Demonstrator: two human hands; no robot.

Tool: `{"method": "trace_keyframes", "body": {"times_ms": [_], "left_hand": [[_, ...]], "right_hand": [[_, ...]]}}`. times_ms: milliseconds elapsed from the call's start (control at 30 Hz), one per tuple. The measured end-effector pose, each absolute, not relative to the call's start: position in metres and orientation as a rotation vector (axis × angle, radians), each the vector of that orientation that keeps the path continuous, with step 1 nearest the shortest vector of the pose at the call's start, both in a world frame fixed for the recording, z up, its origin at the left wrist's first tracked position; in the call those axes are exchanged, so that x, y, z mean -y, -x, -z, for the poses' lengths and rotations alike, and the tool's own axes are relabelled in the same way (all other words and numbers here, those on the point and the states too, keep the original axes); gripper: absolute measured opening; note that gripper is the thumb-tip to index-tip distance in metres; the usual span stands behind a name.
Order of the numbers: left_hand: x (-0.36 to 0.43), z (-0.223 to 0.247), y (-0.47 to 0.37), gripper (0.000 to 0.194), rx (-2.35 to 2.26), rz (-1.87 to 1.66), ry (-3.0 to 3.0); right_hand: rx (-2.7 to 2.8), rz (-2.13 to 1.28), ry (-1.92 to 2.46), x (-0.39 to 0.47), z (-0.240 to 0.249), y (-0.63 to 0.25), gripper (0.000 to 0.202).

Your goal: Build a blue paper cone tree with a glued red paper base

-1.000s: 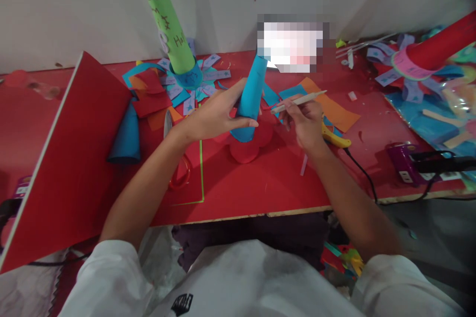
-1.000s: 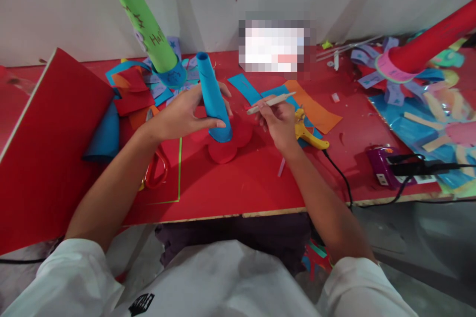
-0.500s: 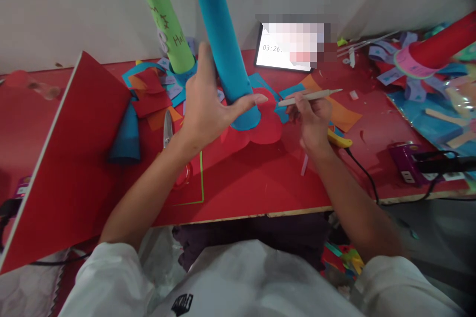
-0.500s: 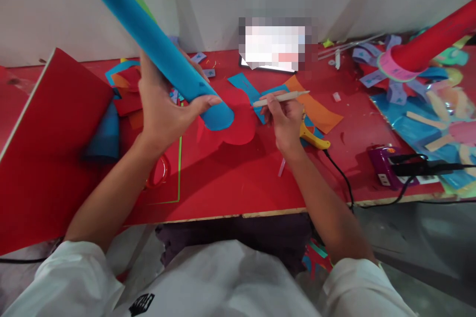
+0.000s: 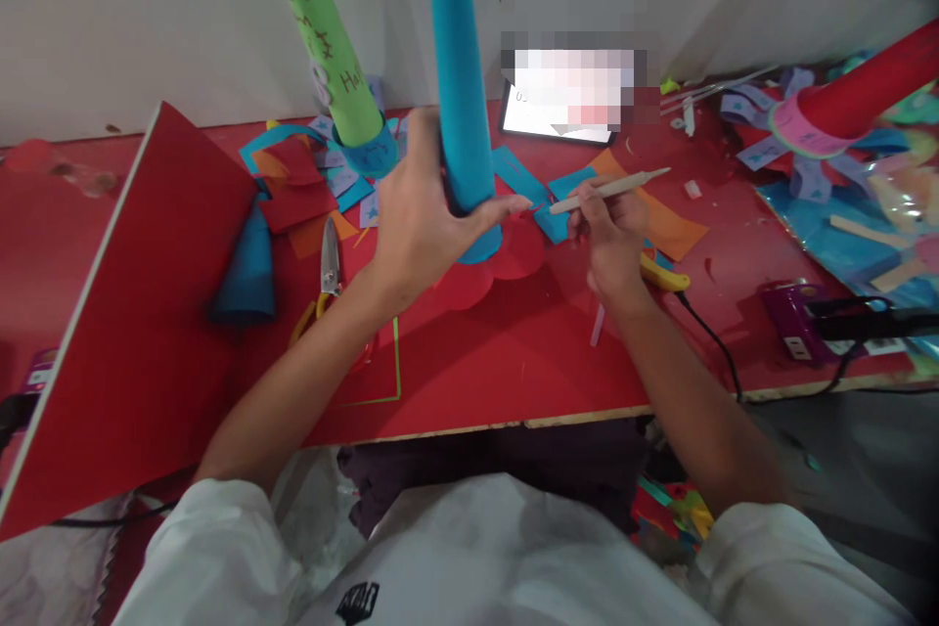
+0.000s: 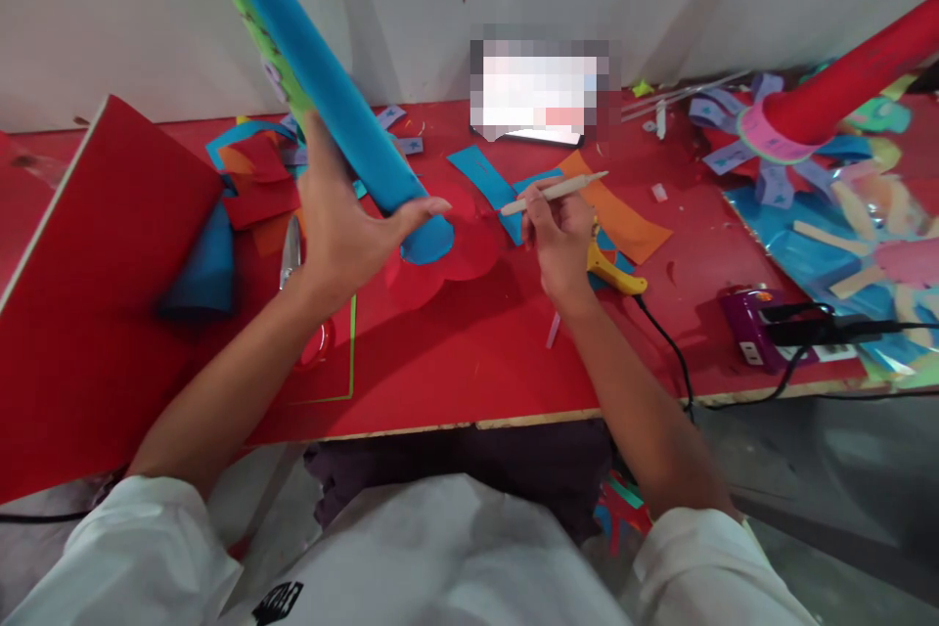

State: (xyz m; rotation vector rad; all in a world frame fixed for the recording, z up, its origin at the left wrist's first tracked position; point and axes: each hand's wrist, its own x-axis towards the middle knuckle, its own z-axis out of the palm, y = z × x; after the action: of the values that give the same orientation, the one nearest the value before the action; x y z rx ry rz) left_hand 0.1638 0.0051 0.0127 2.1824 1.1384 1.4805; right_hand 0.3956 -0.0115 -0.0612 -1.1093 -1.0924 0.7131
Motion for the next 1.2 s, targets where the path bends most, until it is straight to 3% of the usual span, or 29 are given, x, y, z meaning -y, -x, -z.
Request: {"method": "trace_keyframes", "body": {"times_ms": [200, 500, 800, 1200], "left_hand": [[-0.021, 0.021, -0.167, 0.071, -1.121, -1.356, -2.177], [-0.024, 0.016, -0.171, 0.063, -0.684, -1.127, -1.998], [-0.023, 0.023, -0.171, 0.048, -0.739, -1.199, -2.044], [-0.02, 0.028, -0.174, 0.038, -0.568, -1.201, -1.851]], "right_hand": [[1.138, -0.674, 1.132, 0.007, 0.067, -0.399, 0.036], [1.254, -0.749, 1.117, 0.011, 0.064, -0.398, 0.035], [1.381, -0.626, 1.21, 0.018, 0.063, -0.399, 0.041], [1.932, -0.485, 1.084, 0.026, 0.075, -0.374, 0.032]]}}
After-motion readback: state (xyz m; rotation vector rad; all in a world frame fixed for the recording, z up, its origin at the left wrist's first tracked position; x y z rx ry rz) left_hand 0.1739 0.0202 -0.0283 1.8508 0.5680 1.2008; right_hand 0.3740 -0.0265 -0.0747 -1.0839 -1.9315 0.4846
